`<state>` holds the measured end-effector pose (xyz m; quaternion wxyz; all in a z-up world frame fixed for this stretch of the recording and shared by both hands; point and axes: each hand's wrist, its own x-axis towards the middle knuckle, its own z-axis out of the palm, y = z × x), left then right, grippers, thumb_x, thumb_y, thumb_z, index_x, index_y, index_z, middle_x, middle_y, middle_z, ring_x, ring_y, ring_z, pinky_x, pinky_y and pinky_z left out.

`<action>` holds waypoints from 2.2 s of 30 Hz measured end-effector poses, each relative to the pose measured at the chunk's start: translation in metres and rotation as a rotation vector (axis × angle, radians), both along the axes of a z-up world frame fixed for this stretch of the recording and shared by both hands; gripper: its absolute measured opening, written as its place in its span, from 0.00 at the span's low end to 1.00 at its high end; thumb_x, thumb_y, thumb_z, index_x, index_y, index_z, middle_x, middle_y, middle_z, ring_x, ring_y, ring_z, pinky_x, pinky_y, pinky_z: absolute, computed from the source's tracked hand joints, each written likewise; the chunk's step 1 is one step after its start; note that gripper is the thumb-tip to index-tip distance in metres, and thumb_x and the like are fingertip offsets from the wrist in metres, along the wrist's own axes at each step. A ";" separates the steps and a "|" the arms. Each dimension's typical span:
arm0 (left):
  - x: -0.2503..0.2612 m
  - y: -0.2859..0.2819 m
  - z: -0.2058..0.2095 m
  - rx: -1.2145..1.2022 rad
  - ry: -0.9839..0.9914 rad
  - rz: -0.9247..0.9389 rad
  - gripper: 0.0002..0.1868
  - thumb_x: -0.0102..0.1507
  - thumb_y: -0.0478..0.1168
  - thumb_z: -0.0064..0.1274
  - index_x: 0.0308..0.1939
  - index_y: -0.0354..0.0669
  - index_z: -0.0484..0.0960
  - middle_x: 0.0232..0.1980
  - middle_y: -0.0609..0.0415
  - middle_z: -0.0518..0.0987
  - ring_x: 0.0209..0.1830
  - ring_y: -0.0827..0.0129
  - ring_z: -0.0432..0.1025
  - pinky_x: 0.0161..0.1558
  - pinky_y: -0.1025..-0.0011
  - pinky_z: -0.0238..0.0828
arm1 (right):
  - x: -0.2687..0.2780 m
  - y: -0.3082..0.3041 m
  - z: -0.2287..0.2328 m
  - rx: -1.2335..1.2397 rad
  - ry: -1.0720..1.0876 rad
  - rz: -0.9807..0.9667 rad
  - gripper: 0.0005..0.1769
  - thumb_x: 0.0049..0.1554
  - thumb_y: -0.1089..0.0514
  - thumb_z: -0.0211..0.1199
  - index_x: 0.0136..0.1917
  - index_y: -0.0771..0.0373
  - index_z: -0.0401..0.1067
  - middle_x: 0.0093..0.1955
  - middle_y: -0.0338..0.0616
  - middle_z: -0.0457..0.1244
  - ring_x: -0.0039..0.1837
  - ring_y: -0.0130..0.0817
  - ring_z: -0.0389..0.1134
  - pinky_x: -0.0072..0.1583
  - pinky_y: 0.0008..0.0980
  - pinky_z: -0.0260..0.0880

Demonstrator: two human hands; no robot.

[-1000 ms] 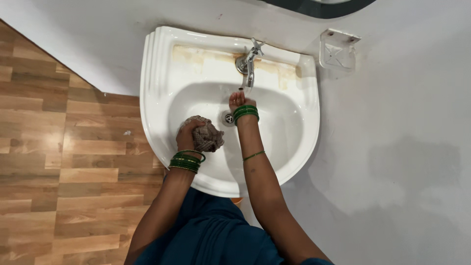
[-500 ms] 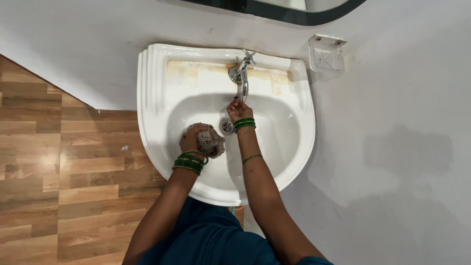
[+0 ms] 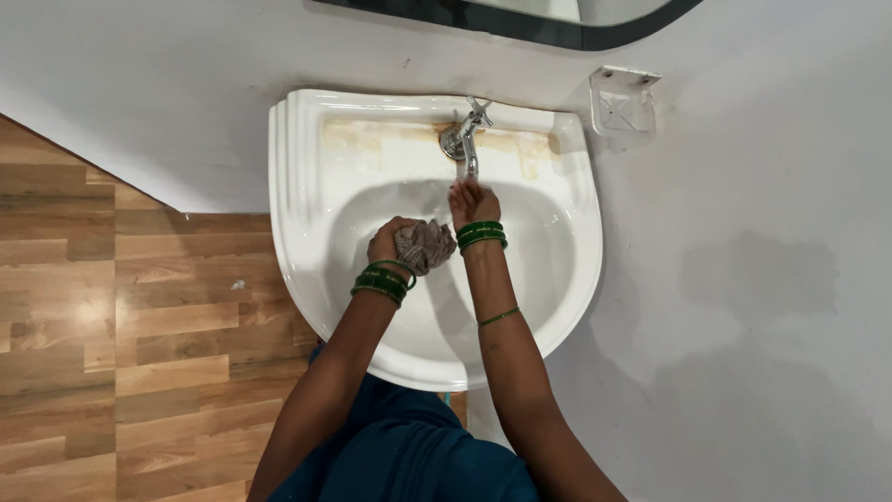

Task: The person uses a cloth to wipe the inside and rim of a white pedestal sink, then rinses the cloth under running water from the faucet. They continue wiping the sink basin and pedestal base, focusing on removing stains and water spots.

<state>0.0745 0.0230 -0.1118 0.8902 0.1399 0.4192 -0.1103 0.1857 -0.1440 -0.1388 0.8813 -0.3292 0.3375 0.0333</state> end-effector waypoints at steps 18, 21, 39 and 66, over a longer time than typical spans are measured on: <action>0.018 0.046 0.113 0.104 -0.573 -0.039 0.10 0.59 0.35 0.62 0.39 0.32 0.79 0.35 0.44 0.78 0.31 0.56 0.75 0.31 0.60 0.77 | -0.038 0.032 -0.043 -0.079 -0.218 0.798 0.15 0.64 0.55 0.54 0.61 0.64 0.66 0.52 0.43 0.66 0.48 0.32 0.69 0.45 0.31 0.73; 0.036 0.048 0.153 0.237 -0.324 -0.105 0.23 0.49 0.36 0.65 0.44 0.37 0.72 0.40 0.47 0.80 0.37 0.59 0.80 0.38 0.61 0.84 | -0.057 0.037 -0.035 -0.278 -0.223 0.855 0.20 0.63 0.57 0.55 0.67 0.63 0.62 0.59 0.42 0.66 0.54 0.32 0.71 0.53 0.32 0.76; 0.074 0.056 0.152 0.237 -0.349 -0.307 0.27 0.49 0.37 0.67 0.49 0.36 0.75 0.39 0.48 0.84 0.34 0.60 0.82 0.39 0.58 0.86 | -0.070 0.049 -0.052 -0.118 -0.273 1.425 0.18 0.65 0.55 0.58 0.60 0.72 0.73 0.59 0.58 0.70 0.59 0.47 0.75 0.62 0.41 0.80; 0.079 0.055 0.138 0.324 -0.266 -0.238 0.33 0.46 0.34 0.69 0.52 0.37 0.68 0.44 0.44 0.80 0.40 0.56 0.81 0.42 0.53 0.87 | -0.041 0.037 -0.071 -0.063 0.016 0.280 0.12 0.63 0.63 0.50 0.55 0.72 0.67 0.50 0.55 0.67 0.51 0.46 0.71 0.57 0.44 0.77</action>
